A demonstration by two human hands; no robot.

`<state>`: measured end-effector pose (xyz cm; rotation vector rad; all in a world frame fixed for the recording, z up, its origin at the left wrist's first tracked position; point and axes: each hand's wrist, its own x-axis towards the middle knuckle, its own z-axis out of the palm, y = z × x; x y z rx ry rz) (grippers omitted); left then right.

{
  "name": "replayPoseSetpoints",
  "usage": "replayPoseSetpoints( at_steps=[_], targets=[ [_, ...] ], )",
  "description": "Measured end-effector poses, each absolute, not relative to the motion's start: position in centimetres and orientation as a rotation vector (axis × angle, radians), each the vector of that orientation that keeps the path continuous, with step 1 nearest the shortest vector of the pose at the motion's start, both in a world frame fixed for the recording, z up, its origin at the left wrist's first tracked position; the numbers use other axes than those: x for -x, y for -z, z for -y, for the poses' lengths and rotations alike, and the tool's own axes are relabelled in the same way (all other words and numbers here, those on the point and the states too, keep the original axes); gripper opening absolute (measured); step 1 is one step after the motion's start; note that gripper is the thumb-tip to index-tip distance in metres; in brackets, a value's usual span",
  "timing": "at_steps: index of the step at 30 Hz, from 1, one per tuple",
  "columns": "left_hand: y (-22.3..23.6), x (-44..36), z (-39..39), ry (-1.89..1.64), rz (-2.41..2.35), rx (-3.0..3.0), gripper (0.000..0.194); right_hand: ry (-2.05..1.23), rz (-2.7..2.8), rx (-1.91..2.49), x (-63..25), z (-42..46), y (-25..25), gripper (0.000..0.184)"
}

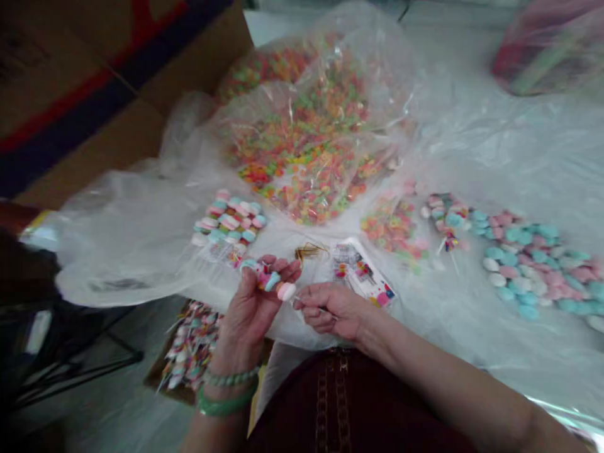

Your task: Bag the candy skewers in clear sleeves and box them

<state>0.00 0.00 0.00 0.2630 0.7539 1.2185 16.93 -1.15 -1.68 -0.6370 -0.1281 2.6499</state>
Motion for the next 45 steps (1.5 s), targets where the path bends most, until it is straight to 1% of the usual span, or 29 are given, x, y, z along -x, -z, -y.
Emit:
replayPoseSetpoints(
  at_steps=[6,9,14,17,20,23,26,27,28,29,30,33,35,36,38,40,41,45],
  targets=[
    [-0.6,-0.6,0.1,-1.189,-0.777,-0.284,0.034,-2.743,-0.012,0.47,-16.6,1.3,1.7,0.006],
    [-0.7,-0.4,-0.2,-1.154,-0.761,-0.238,0.036,-2.732,-0.032,0.413,-17.1,1.1,1.8,0.006],
    [-0.1,-0.1,-0.2,-1.174,-0.776,-0.2,0.034,-2.7,-0.006,0.481,-17.7,0.6,1.8,0.007],
    [0.1,-0.3,-0.1,-1.171,-0.803,-0.197,0.033,-2.633,0.147,0.631,-17.0,0.8,1.1,0.009],
    [0.0,-0.4,0.0,-1.175,-0.822,-0.189,0.032,-2.395,0.523,0.951,-16.1,1.2,0.0,0.01],
    [0.0,-0.3,-0.1,-1.177,-0.829,-0.173,0.031,-1.906,1.072,1.284,-15.9,1.5,-0.6,0.009],
    [0.1,-0.1,-0.2,-1.177,-0.822,-0.155,0.031,-1.368,1.522,1.37,-16.3,1.7,-0.5,0.004],
    [0.2,-0.1,-0.2,-1.175,-0.816,-0.152,0.032,-1.268,1.582,1.36,-16.4,1.8,-0.5,0.004],
    [0.2,-0.1,-0.1,-1.171,-0.81,-0.15,0.032,-1.242,1.591,1.352,-16.4,1.8,-0.5,0.005],
    [0.2,-0.1,-0.1,-1.169,-0.805,-0.15,0.033,-1.294,1.552,1.353,-16.4,1.9,-0.5,0.007],
    [0.1,-0.2,-0.1,-1.167,-0.801,-0.15,0.034,-1.416,1.46,1.358,-16.3,1.9,-0.6,0.007],
    [-0.1,-0.2,-0.1,-1.163,-0.793,-0.145,0.034,-2.046,0.914,1.276,-15.9,1.6,-0.4,0.007],
    [-0.4,-0.2,0.0,-1.165,-0.784,-0.147,0.031,-2.476,0.448,1.065,-15.7,1.3,0.0,0.009],
    [-0.5,-0.2,0.1,-1.166,-0.781,-0.15,0.031,-2.638,0.248,0.931,-15.7,1.2,0.2,0.01],
    [-0.6,-0.2,0.2,-1.162,-0.777,-0.155,0.03,-2.843,-0.012,0.708,-15.6,1.1,0.6,0.012],
    [-0.6,0.0,0.2,-1.139,-0.768,-0.146,0.03,-2.841,-0.034,0.685,-15.6,1.2,0.6,0.014],
    [-0.6,0.1,0.1,-1.124,-0.765,-0.14,0.031,-2.757,0.046,0.76,-15.6,1.3,0.4,0.014],
    [-0.3,1.0,-0.5,-1.169,-0.797,-0.128,0.033,-2.143,0.598,1.21,-15.6,1.4,-0.6,0.014]
  ],
)
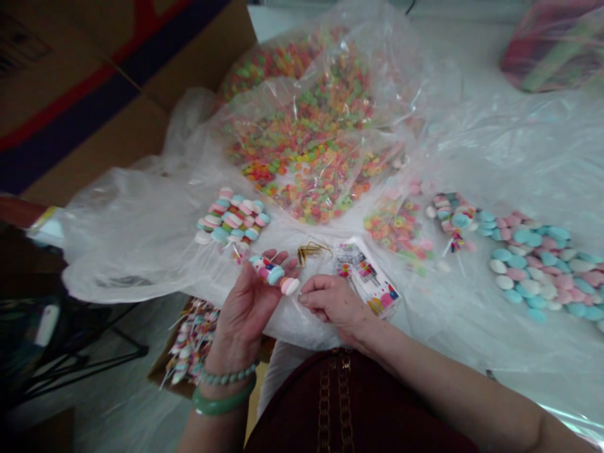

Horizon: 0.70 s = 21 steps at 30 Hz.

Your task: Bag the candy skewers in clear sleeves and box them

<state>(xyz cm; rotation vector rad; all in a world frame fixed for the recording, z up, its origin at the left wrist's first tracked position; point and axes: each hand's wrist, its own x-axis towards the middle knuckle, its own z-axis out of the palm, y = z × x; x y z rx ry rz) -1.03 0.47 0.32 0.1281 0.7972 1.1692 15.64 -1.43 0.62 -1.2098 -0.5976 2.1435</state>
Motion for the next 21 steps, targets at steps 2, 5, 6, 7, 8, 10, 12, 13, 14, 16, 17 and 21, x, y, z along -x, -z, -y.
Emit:
replayPoseSetpoints(
  at_steps=[2,5,6,7,8,10,12,13,14,16,17,21],
  targets=[
    [-0.3,1.5,-0.8,-1.236,-0.837,-0.122,0.027,-1.959,0.799,1.339,-15.8,1.3,-1.0,0.012],
    [-0.5,1.8,-1.2,-1.322,-0.911,-0.159,0.017,-1.885,0.909,1.407,-16.1,1.1,-1.0,0.011],
    [-0.6,1.9,-1.3,-1.345,-0.93,-0.18,0.015,-1.909,0.895,1.399,-16.1,1.1,-1.0,0.012],
    [-0.7,1.8,-1.4,-1.367,-0.941,-0.197,0.015,-1.953,0.86,1.378,-16.1,1.1,-0.9,0.014],
    [-0.8,1.7,-1.4,-1.386,-0.951,-0.202,0.014,-2.009,0.814,1.352,-16.1,1.2,-0.9,0.016],
    [-1.1,1.5,-1.5,-1.42,-0.973,-0.182,0.012,-2.108,0.738,1.315,-16.0,1.4,-0.9,0.021],
    [-1.2,1.2,-1.6,-1.445,-1.002,-0.157,0.01,-2.121,0.731,1.329,-15.9,1.5,-0.9,0.02],
    [-1.2,1.1,-1.6,-1.451,-1.014,-0.149,0.009,-2.099,0.768,1.354,-15.8,1.5,-1.0,0.018],
    [-1.2,1.0,-1.7,-1.454,-1.025,-0.145,0.008,-2.062,0.832,1.388,-15.8,1.5,-1.0,0.015],
    [-1.1,0.7,-1.7,-1.467,-1.043,-0.145,0.008,-1.93,1.025,1.462,-15.7,1.4,-1.1,0.009],
    [-1.1,0.5,-1.7,-1.48,-1.048,-0.15,0.009,-1.852,1.129,1.492,-15.6,1.3,-1.1,0.008],
    [-1.0,-0.3,-1.6,-1.523,-1.025,-0.21,0.014,-1.79,1.241,1.515,-15.4,1.0,-1.1,0.01]
  ],
)
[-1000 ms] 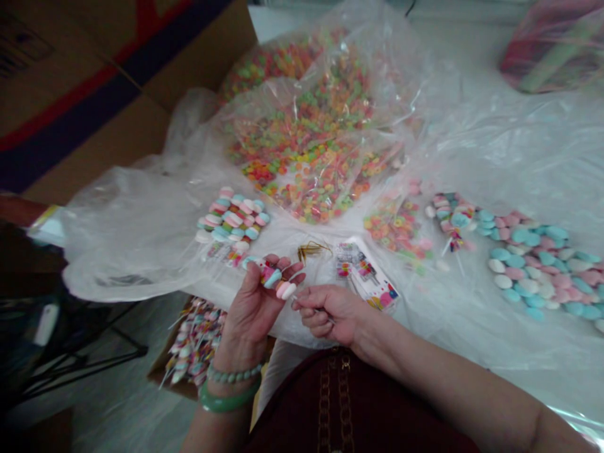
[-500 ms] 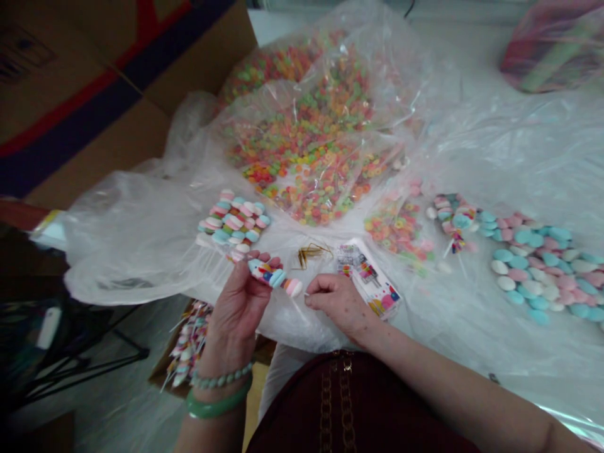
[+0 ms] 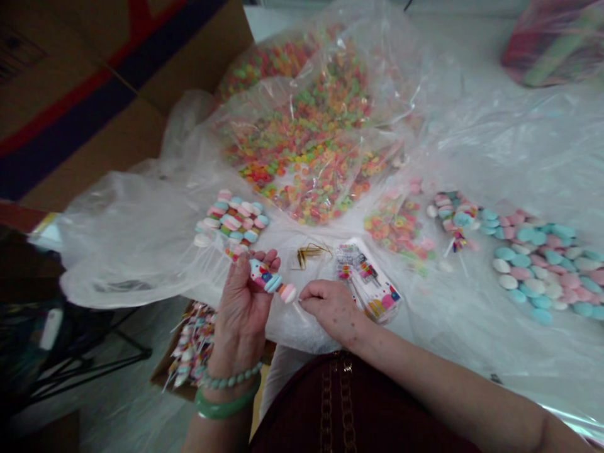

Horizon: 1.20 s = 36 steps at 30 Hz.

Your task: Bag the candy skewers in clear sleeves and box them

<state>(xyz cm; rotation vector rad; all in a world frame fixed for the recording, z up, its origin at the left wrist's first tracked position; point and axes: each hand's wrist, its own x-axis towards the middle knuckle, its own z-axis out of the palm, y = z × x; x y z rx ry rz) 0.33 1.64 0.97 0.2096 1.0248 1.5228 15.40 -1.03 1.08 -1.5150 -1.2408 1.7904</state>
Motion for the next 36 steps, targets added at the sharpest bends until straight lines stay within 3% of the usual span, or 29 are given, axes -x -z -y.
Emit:
replayPoseSetpoints(
  at_steps=[7,13,20,26,30,36],
  targets=[
    [-0.4,-0.6,-1.6,-1.45,-1.021,-0.186,0.012,-2.051,0.66,1.306,-15.9,0.9,-0.3,0.015],
    [-0.3,-1.2,-1.3,-1.39,-1.049,-0.275,0.021,-2.099,0.543,1.278,-15.5,1.1,-0.6,0.017],
    [-1.2,-1.2,-0.4,-1.271,-0.992,-0.214,0.019,-2.018,0.586,1.195,-15.2,1.8,-1.8,0.02],
    [-3.4,0.4,0.2,-1.207,-0.811,-0.084,0.032,-2.219,0.63,1.111,-16.3,3.1,-2.1,0.017],
    [-4.3,0.2,1.0,-1.308,-0.797,-0.134,0.021,-2.243,0.546,1.066,-16.2,4.0,-2.5,0.021],
    [-4.3,-0.2,2.8,-1.298,-0.822,-0.219,0.023,-2.058,0.706,1.173,-16.7,4.6,-3.1,0.02]
  ],
)
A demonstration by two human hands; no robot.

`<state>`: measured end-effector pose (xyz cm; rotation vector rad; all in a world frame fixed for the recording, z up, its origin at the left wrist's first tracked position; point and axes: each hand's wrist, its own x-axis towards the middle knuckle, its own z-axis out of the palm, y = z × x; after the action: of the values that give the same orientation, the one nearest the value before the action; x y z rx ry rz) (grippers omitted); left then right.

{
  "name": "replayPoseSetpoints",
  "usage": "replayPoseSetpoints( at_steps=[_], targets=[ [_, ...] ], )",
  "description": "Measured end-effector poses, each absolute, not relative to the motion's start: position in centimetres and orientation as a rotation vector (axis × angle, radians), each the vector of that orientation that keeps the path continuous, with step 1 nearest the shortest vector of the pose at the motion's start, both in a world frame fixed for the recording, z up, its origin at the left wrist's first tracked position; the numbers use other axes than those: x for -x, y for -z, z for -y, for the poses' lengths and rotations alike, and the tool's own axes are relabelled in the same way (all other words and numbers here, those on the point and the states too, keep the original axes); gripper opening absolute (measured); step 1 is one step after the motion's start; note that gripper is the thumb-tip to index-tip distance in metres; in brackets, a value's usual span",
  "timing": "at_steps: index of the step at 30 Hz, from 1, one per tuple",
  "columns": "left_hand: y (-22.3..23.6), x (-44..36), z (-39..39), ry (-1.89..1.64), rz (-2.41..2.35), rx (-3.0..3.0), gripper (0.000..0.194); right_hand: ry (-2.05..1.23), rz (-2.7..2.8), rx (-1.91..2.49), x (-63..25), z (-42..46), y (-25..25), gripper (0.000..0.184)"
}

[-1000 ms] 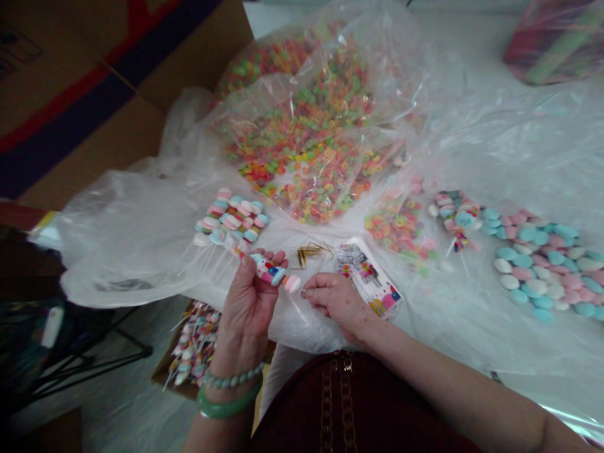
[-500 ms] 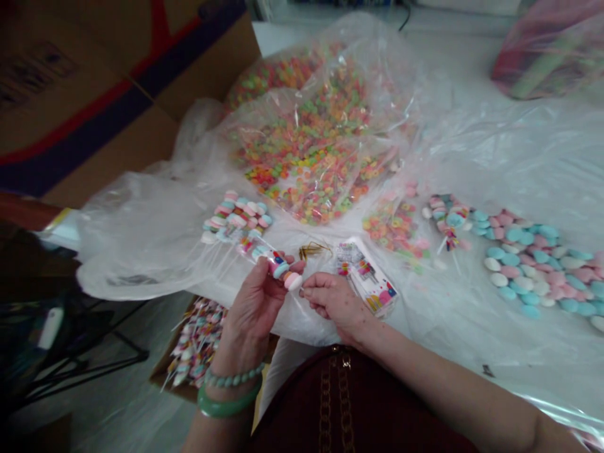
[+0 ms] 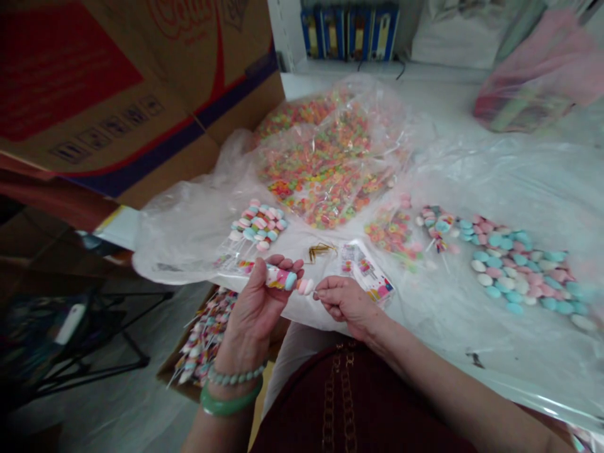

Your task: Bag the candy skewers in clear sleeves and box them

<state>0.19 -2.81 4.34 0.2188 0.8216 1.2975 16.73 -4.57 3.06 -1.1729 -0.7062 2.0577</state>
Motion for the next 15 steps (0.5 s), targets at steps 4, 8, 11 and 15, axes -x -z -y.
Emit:
replayPoseSetpoints(
  at_steps=[4,8,11,15],
  targets=[
    [-4.4,-1.1,3.5,-1.315,-0.868,-0.319,0.024,-1.826,1.032,1.319,-16.2,5.1,-3.5,0.014],
    [-4.6,-2.1,3.7,-1.286,-0.819,-0.309,0.025,-1.679,1.186,1.318,-15.3,5.8,-3.8,0.013],
    [-4.6,-1.9,3.6,-1.197,-0.769,-0.2,0.029,-1.683,1.035,1.286,-15.3,6.0,-3.8,0.015],
    [-4.5,-0.5,2.9,-1.217,-0.8,-0.154,0.031,-1.807,0.89,1.265,-15.8,5.9,-4.1,0.02]
  ],
)
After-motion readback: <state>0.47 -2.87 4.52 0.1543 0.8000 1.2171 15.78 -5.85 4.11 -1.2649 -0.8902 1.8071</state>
